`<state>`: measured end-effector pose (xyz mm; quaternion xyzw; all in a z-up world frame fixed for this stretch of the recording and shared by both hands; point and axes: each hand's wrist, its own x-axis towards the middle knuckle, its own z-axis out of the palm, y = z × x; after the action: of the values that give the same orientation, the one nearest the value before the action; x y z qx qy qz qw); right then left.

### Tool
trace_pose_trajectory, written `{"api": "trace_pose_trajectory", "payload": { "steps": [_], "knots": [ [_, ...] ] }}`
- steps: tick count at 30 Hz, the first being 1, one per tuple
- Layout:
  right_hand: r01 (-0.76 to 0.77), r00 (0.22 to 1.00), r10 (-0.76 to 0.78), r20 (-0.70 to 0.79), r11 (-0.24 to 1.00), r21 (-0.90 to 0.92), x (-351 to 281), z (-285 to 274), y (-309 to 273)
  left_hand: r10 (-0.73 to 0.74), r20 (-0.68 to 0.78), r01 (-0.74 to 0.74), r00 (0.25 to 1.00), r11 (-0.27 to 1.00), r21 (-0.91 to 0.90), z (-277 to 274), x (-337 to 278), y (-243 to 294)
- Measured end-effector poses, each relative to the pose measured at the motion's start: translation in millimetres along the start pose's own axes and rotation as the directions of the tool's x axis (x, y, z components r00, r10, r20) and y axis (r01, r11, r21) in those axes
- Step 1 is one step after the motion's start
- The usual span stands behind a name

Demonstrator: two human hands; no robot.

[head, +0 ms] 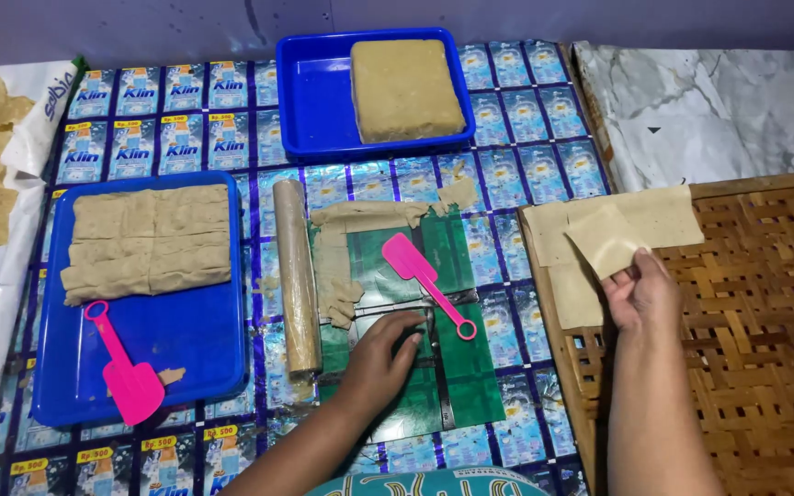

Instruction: Cutting and rolling dough sheets on a flat surface using a scraper and rolling pin.

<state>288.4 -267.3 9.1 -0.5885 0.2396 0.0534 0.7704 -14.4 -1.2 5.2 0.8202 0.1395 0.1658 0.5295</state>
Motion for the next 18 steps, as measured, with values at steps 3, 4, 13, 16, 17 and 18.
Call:
{"api": "trace_pose_trajectory", "payload": {
  "steps": [3,4,13,16,17,18],
  "knots": [
    [-0.006,0.996,0.002,-0.089,0.999,-0.047,37,-40,24,0.048,-0.027,-0.048,0.998,0.999,-0.004,-1,-16,-12],
    [-0.009,0.996,0.004,-0.09,0.999,-0.05,22,-37,21,0.044,-0.026,-0.044,0.999,0.999,-0.005,-2,-20,-11],
    [0.077,0.982,-0.076,-0.172,0.997,-0.001,2,-51,31,0.091,-0.093,-0.092,0.992,0.996,-0.012,-5,-35,-8],
    [0.072,0.984,-0.073,-0.16,0.997,-0.006,4,-55,33,0.101,-0.091,-0.103,0.991,0.995,-0.014,-4,-36,-13],
    [0.071,0.98,-0.073,-0.185,0.997,-0.014,4,-56,33,0.092,-0.088,-0.094,0.992,0.995,-0.015,-4,-37,-14],
    [0.07,0.975,-0.073,-0.21,0.997,-0.021,5,-57,34,0.084,-0.085,-0.085,0.993,0.996,-0.016,-3,-38,-15]
  ]
}}
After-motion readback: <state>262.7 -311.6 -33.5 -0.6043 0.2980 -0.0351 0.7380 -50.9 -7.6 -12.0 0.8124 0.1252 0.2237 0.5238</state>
